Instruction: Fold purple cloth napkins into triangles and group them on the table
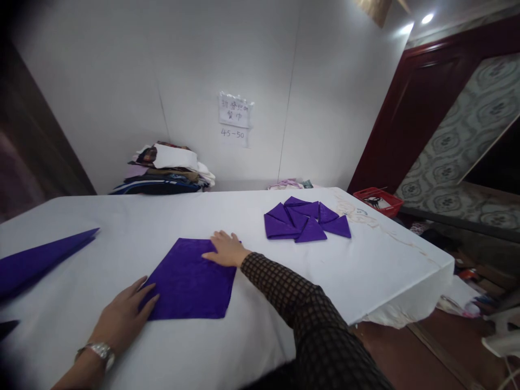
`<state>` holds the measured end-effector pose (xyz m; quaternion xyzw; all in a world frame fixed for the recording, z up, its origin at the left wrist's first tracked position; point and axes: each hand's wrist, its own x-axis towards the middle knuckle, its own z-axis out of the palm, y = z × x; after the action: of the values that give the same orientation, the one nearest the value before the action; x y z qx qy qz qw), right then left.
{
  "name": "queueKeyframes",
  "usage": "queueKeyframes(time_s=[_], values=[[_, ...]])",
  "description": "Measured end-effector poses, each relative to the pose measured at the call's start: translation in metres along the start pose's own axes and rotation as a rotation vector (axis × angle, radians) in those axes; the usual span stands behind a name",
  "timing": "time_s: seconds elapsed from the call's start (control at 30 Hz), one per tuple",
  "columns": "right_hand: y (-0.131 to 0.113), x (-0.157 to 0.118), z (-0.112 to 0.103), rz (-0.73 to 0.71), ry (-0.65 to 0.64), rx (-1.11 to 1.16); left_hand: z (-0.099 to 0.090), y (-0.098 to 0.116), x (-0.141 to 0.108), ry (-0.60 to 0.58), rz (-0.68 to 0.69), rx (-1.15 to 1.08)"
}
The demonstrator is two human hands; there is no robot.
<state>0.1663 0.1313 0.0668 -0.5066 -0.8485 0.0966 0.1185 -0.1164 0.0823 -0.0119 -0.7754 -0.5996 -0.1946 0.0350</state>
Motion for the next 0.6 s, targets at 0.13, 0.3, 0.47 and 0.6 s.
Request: queueKeyframes(time_s=[0.13, 0.3, 0.47, 0.6], values=[[-0.042, 0.043, 0.016, -0.217, -0.055, -0.002, 0.008, -0.005, -0.001, 0.05, 0.068, -0.032], [-0.073, 0.089, 0.048, -0.299, -0.066, -0.033, 0.018, -0.013, -0.003, -0.007, 0.074, -0.001], [-0.056, 0.113, 0.068, -0.241, -0.011, 0.001, 0.026, -0.018, -0.005, 0.026, 0.094, 0.005], [-0.034, 0.121, 0.067, -0.15, 0.04, 0.011, 0.028, -0.02, -0.007, 0.047, 0.106, -0.011]])
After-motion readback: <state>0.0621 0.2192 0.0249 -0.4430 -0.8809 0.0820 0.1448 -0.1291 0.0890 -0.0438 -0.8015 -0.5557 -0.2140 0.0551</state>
